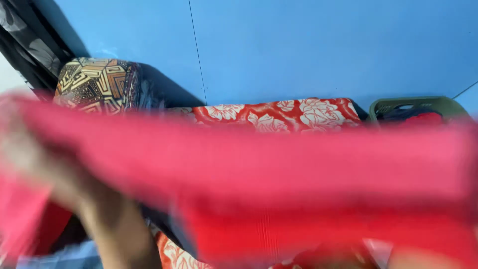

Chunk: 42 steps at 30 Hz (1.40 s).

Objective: The video shows a person ironing a red and black shirt and then a dark blue polo shirt on an ironing board.

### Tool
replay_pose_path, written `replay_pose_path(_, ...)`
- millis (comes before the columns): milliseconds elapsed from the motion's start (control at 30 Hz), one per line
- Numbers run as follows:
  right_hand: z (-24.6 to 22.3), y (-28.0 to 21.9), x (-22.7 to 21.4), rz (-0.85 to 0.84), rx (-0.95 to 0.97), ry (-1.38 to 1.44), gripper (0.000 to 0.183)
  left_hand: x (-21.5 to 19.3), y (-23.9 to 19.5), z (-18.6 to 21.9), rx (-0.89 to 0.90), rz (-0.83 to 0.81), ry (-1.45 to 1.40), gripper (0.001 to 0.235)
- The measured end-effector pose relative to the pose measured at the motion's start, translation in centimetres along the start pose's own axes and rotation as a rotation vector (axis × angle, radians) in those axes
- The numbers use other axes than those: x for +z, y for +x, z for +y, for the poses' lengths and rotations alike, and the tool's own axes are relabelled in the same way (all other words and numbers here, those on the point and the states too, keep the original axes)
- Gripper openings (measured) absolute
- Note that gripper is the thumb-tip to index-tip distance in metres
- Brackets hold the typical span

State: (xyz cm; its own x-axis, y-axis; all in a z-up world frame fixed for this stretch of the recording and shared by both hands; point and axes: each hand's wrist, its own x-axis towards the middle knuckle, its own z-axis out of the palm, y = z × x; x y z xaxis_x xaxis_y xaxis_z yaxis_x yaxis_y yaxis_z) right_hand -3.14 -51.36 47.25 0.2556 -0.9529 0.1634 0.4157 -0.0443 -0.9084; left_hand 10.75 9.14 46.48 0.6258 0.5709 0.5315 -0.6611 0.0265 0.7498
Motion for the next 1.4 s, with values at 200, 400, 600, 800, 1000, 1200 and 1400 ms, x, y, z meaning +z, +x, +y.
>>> replay_pose_path(200,6.1,0.9,6.0,-0.432,-0.085,-0.122,0.028,14.4,1.1,-14.3,-0.19,-0.441,0.049,0.053)
replay_pose_path(400,13.7,-9.4,-9.1,-0.406,-0.663,-0.716,0.022,0.7,-18.5,-25.0,0.034,-0.693,0.582,0.071)
replay_pose_path(600,17.1,-14.5,-28.2,-0.167,-0.817,-1.823,0.041,-12.2,-28.6,-23.9,-0.208,-0.772,1.089,0.08)
replay_pose_path(800,18.3,-12.2,-31.4,-0.2,-0.796,-1.972,0.035,-14.5,-28.3,-22.5,-0.38,-0.853,1.394,0.047)
replay_pose_path(1000,22.5,-7.5,-34.4,-0.056,-0.722,-2.203,0.049,-16.1,-27.6,-21.4,-0.481,-0.828,1.194,0.036)
replay_pose_path(1200,22.1,-7.4,-29.1,-0.038,-0.836,-1.802,0.041,-14.6,-26.7,-16.9,-0.385,-0.905,0.866,0.093)
replay_pose_path(1400,20.2,-24.7,-21.6,-0.991,-0.291,-1.165,0.043,-16.4,-27.7,-15.5,-0.144,-1.079,0.928,0.083)
